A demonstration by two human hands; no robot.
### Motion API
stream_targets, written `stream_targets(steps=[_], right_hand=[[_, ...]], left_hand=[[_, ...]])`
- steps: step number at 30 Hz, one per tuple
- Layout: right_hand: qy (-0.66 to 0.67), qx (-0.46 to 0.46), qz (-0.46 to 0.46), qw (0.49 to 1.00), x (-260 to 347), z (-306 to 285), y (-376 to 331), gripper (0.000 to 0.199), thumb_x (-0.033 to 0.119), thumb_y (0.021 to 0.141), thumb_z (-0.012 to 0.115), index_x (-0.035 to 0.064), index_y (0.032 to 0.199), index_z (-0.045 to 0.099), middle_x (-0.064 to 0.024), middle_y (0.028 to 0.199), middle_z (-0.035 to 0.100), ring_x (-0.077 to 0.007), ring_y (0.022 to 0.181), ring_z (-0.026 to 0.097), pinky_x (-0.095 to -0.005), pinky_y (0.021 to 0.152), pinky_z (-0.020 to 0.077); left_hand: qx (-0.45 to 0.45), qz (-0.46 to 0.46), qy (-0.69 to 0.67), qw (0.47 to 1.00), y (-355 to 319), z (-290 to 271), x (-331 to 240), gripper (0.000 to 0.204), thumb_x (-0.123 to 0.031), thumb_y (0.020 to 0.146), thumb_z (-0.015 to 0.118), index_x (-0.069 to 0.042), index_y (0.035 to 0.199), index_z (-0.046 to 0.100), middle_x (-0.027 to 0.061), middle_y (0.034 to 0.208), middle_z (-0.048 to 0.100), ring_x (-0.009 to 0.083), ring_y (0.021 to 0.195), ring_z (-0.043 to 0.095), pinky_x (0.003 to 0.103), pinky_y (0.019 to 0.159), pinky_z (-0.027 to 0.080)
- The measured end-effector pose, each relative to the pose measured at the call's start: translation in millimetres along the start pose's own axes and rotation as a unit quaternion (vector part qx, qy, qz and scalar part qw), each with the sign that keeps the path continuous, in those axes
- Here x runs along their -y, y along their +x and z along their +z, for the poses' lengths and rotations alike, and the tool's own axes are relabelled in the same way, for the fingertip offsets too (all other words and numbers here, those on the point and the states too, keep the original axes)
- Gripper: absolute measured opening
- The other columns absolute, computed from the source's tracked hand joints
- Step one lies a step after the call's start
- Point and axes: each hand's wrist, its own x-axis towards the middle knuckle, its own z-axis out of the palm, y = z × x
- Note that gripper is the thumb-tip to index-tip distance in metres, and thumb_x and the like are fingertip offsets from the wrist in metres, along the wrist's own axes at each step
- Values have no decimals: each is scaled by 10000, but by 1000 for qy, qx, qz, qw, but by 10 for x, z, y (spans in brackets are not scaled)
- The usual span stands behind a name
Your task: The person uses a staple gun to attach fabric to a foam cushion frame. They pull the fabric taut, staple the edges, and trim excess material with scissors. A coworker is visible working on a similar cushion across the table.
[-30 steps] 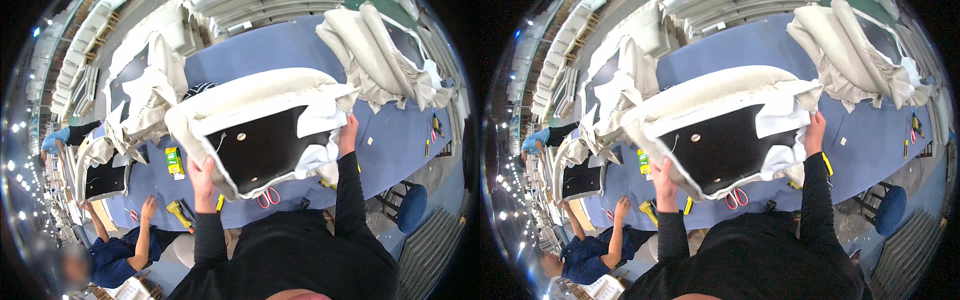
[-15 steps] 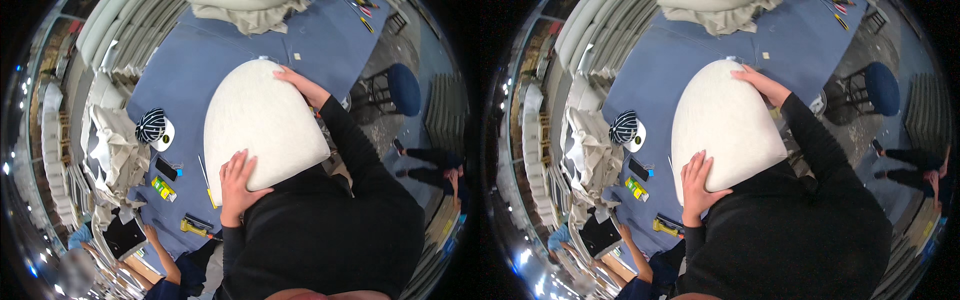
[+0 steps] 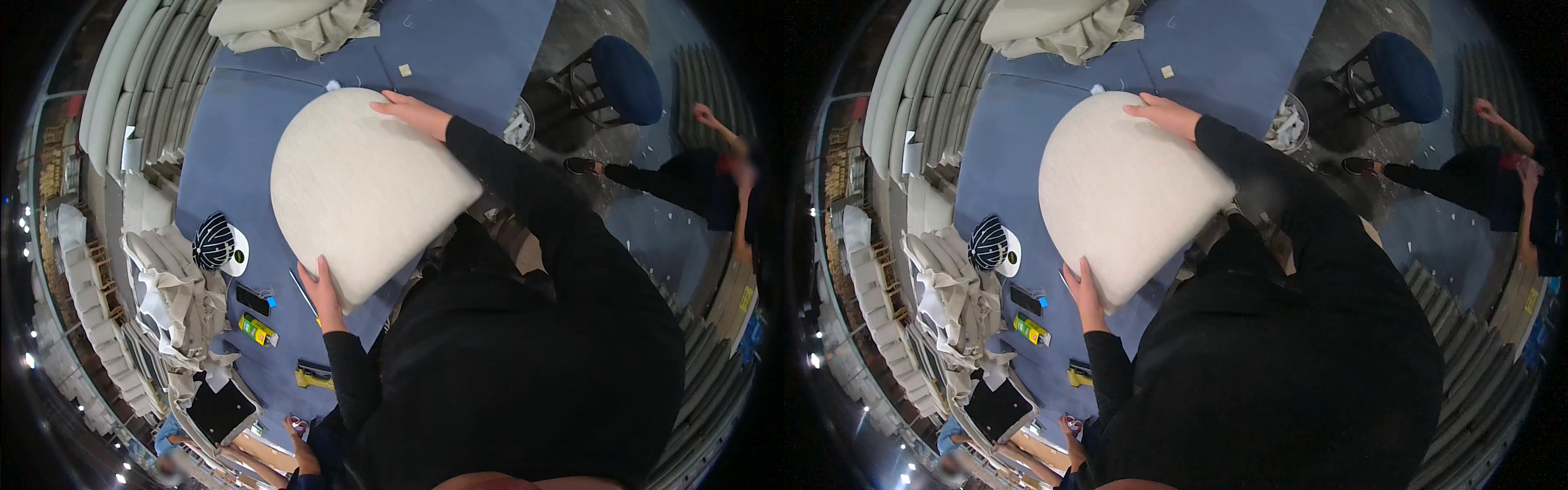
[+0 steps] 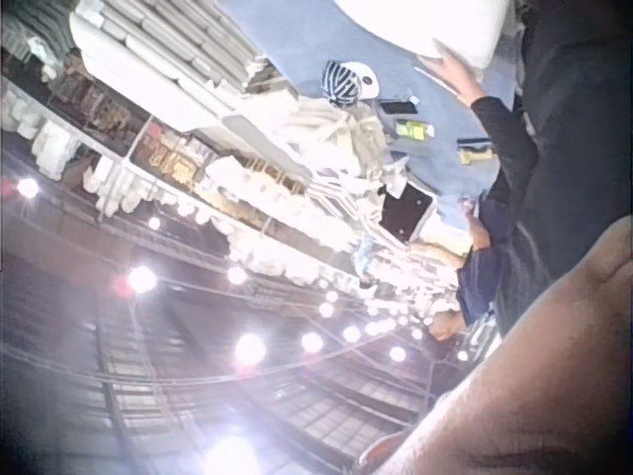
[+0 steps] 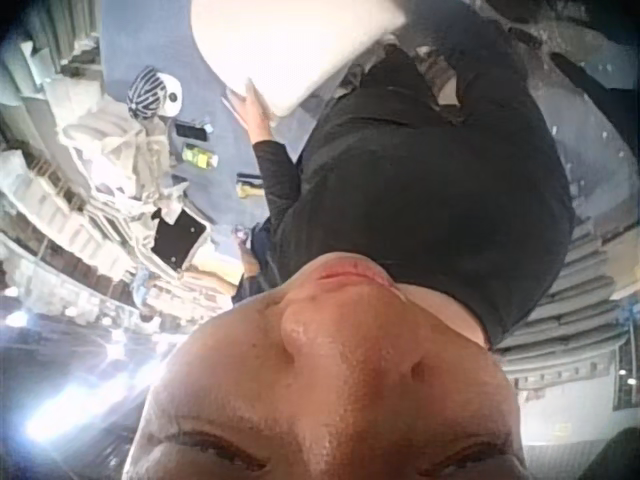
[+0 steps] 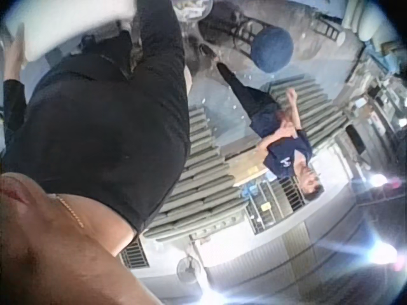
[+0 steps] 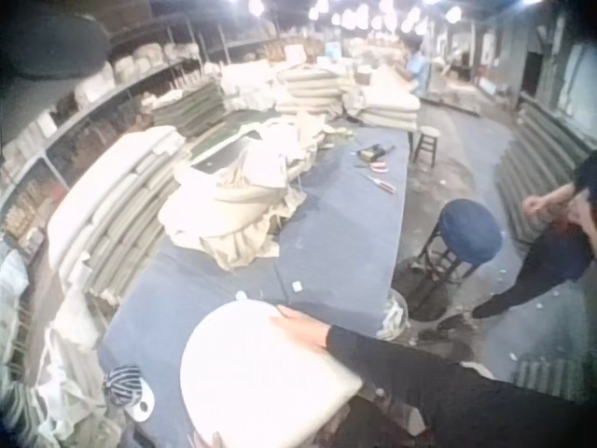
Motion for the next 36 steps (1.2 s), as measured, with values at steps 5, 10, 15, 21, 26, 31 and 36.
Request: stream_targets(steps=[5, 10, 15, 21, 26, 31, 36], right_hand=[[26, 122, 49, 991, -325, -405, -76, 861, 713, 1111, 383, 66, 1678, 420, -175, 1670, 486, -315, 1561, 431, -457, 1318, 265], [138, 105, 88, 981, -671, -606, -1108, 854, 722, 1135, 268, 92, 1696, 397, -141, 1681, 478, -262, 1558, 435, -423, 1316, 279], [155, 107, 66, 980, -1401, -794, -1731, 848, 654, 1163, 174, 27, 1719, 298, -112, 1769, 353, -224, 1645, 302, -399, 1355, 197], [217, 91, 81, 968, -1247, -593, -1562, 714, 540, 1202, 233, 54, 1708, 366, -87, 1766, 372, -237, 1632, 327, -401, 1342, 212], [66, 42, -107, 991, -994, -544, -1079, 622, 449, 1180, 445, 113, 1702, 405, -108, 1771, 352, -251, 1632, 299, -393, 1326, 248], [160, 174, -112, 965, -58, -630, -817, 596, 335, 1150, 560, 106, 1687, 439, -76, 1665, 506, -170, 1439, 533, -328, 1194, 436], [132, 176, -98, 971, -8, -570, -511, 690, 329, 1135, 487, -6, 1710, 307, -178, 1714, 429, -272, 1548, 454, -404, 1276, 348]], left_hand=[[-3, 41, 146, 988, 38, 251, 383, 1055, -401, 1030, 766, 82, 1712, 122, 284, 1765, 246, 371, 1631, 288, 427, 1318, 254], [-12, 26, 120, 992, -98, 253, 509, 1065, -439, 1046, 742, 56, 1727, 90, 289, 1785, 201, 376, 1651, 243, 427, 1329, 221], [-6, 12, 115, 993, -168, 170, 438, 1043, -451, 1039, 754, -10, 1744, 125, 281, 1763, 262, 363, 1623, 307, 449, 1308, 272], [18, -108, 59, 992, -58, -54, 361, 1021, -421, 1013, 803, -61, 1744, 188, 238, 1681, 419, 356, 1502, 475, 464, 1221, 399], [112, -75, 36, 990, -54, -176, -291, 919, -298, 1044, 771, -82, 1749, 222, 211, 1619, 510, 303, 1399, 582, 411, 1148, 483], [124, 74, -73, 987, -342, -588, -1106, 755, -118, 1051, 715, -67, 1713, 354, 146, 1590, 564, 211, 1376, 591, 346, 1122, 499], [88, 98, -114, 985, -628, -883, -1715, 603, -185, 1033, 735, -30, 1589, 562, 118, 1511, 639, 173, 1308, 629, 319, 1106, 493]])
